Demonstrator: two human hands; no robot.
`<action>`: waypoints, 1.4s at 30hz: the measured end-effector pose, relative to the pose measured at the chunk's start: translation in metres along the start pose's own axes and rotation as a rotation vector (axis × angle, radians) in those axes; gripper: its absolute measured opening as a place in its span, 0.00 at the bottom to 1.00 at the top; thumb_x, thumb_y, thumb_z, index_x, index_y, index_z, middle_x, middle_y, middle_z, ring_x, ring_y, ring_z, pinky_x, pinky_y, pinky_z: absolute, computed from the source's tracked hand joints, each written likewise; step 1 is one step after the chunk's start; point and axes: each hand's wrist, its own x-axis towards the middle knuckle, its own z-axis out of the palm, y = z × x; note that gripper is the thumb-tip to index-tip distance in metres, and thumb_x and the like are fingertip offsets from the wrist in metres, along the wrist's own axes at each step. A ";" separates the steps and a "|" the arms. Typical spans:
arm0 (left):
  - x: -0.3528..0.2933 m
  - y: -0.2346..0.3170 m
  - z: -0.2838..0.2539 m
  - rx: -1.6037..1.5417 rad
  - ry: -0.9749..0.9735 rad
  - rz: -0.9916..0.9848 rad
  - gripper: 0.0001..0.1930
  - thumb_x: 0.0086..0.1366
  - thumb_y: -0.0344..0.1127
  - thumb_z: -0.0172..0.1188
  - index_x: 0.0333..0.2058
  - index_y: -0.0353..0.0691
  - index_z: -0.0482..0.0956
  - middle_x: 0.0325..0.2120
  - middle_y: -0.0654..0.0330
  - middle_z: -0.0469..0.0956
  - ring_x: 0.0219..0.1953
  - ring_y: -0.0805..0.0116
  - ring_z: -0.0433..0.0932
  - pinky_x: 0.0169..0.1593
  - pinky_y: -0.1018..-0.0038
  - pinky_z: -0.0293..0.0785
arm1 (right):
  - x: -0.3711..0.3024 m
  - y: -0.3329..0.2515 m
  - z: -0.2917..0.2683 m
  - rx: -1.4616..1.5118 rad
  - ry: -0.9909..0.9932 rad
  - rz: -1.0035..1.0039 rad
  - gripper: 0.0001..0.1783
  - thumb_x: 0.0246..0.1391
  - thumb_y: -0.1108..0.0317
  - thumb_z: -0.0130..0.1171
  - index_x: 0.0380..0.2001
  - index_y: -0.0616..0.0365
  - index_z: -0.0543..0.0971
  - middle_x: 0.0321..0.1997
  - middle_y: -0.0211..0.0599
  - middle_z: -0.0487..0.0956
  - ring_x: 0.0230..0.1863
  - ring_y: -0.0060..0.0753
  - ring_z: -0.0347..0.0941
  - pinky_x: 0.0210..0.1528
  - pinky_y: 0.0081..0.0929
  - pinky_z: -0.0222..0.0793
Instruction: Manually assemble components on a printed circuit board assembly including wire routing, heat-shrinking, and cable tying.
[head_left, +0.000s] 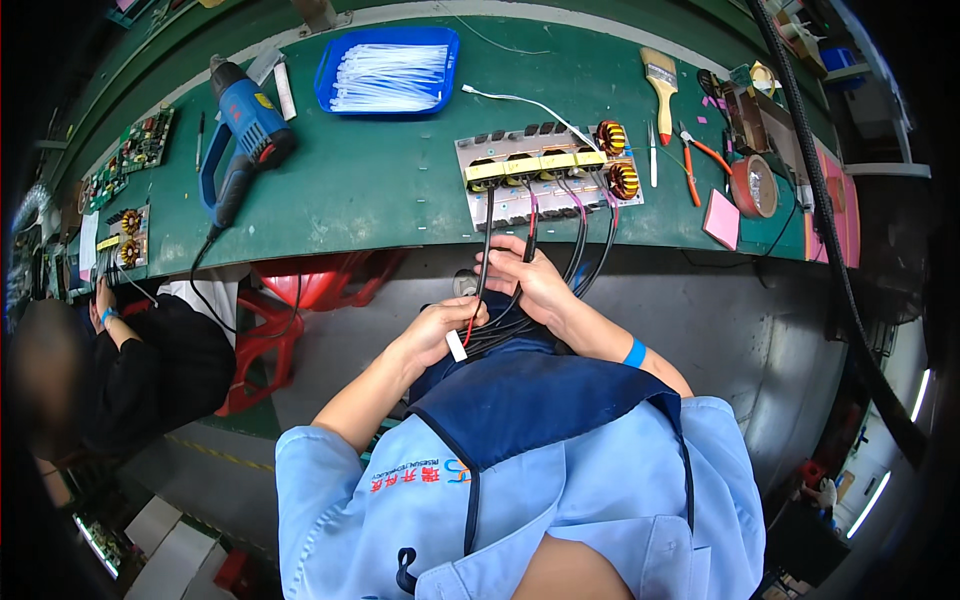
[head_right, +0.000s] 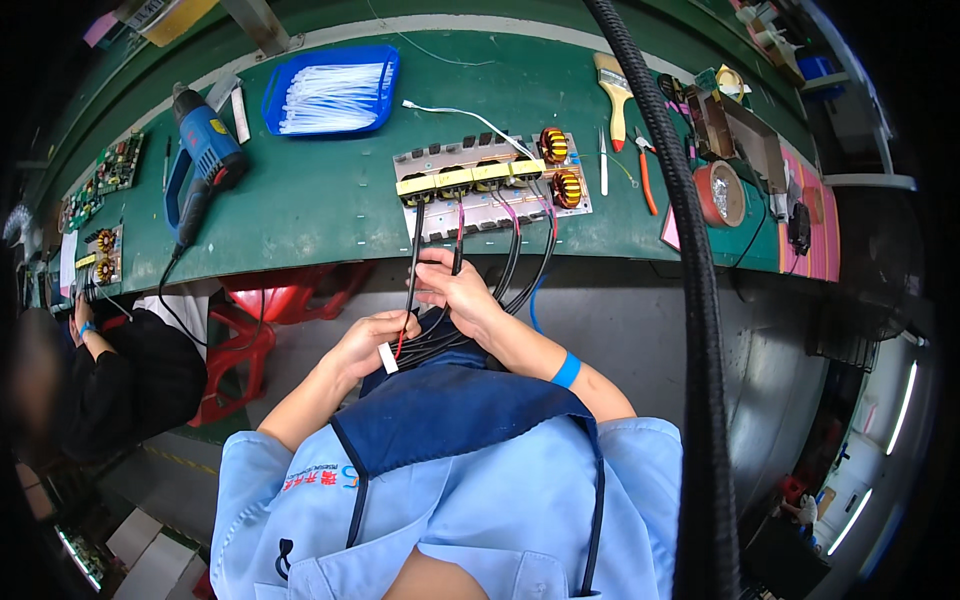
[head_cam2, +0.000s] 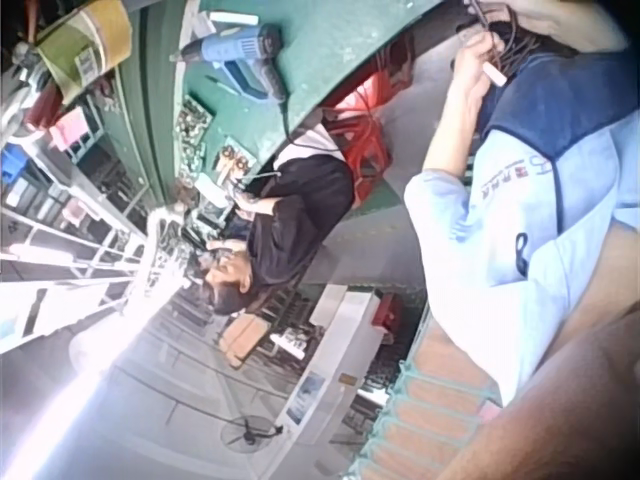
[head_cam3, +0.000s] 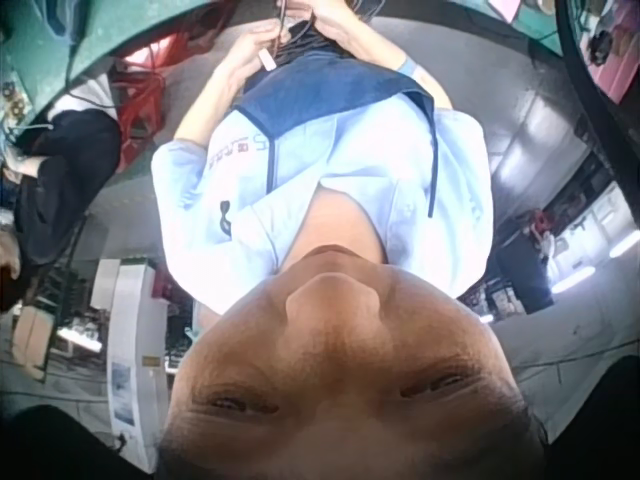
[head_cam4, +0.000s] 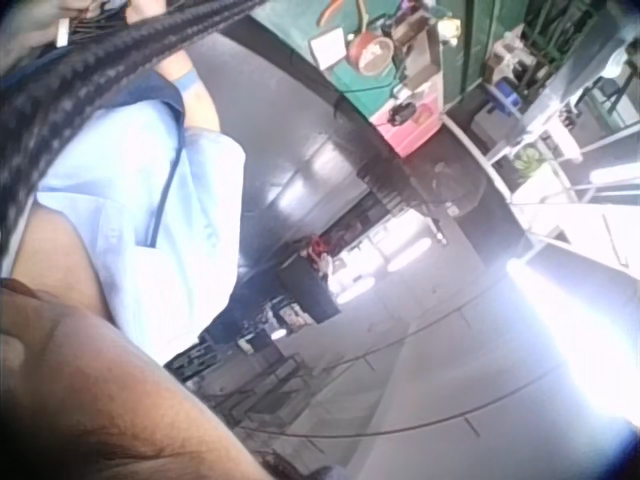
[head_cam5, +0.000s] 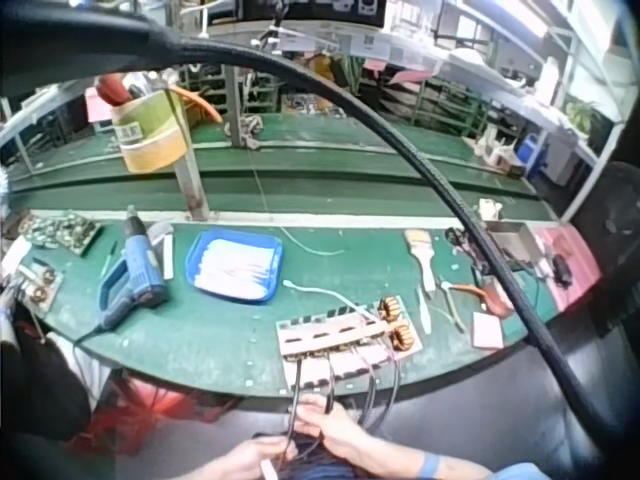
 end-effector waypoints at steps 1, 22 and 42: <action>0.001 0.000 0.000 -0.042 -0.044 -0.030 0.09 0.56 0.36 0.44 0.23 0.36 0.66 0.20 0.65 0.62 0.24 0.79 0.61 0.30 0.85 0.57 | 0.000 -0.003 0.002 0.027 -0.028 0.039 0.08 0.45 0.69 0.51 0.31 0.59 0.70 0.27 0.32 0.72 0.29 0.22 0.68 0.33 0.19 0.64; -0.013 0.009 0.021 0.909 0.374 0.316 0.10 0.52 0.35 0.53 0.25 0.32 0.71 0.20 0.61 0.72 0.22 0.75 0.70 0.27 0.80 0.65 | 0.024 0.003 -0.005 -0.354 -0.028 0.017 0.06 0.41 0.68 0.54 0.18 0.57 0.70 0.15 0.26 0.68 0.15 0.16 0.62 0.13 0.14 0.54; -0.001 -0.013 -0.001 0.310 0.226 0.223 0.07 0.56 0.34 0.47 0.26 0.36 0.69 0.27 0.62 0.72 0.30 0.78 0.66 0.37 0.82 0.61 | 0.014 -0.012 -0.018 -0.418 -0.085 -0.099 0.11 0.45 0.65 0.51 0.32 0.58 0.68 0.24 0.29 0.70 0.25 0.19 0.66 0.25 0.15 0.62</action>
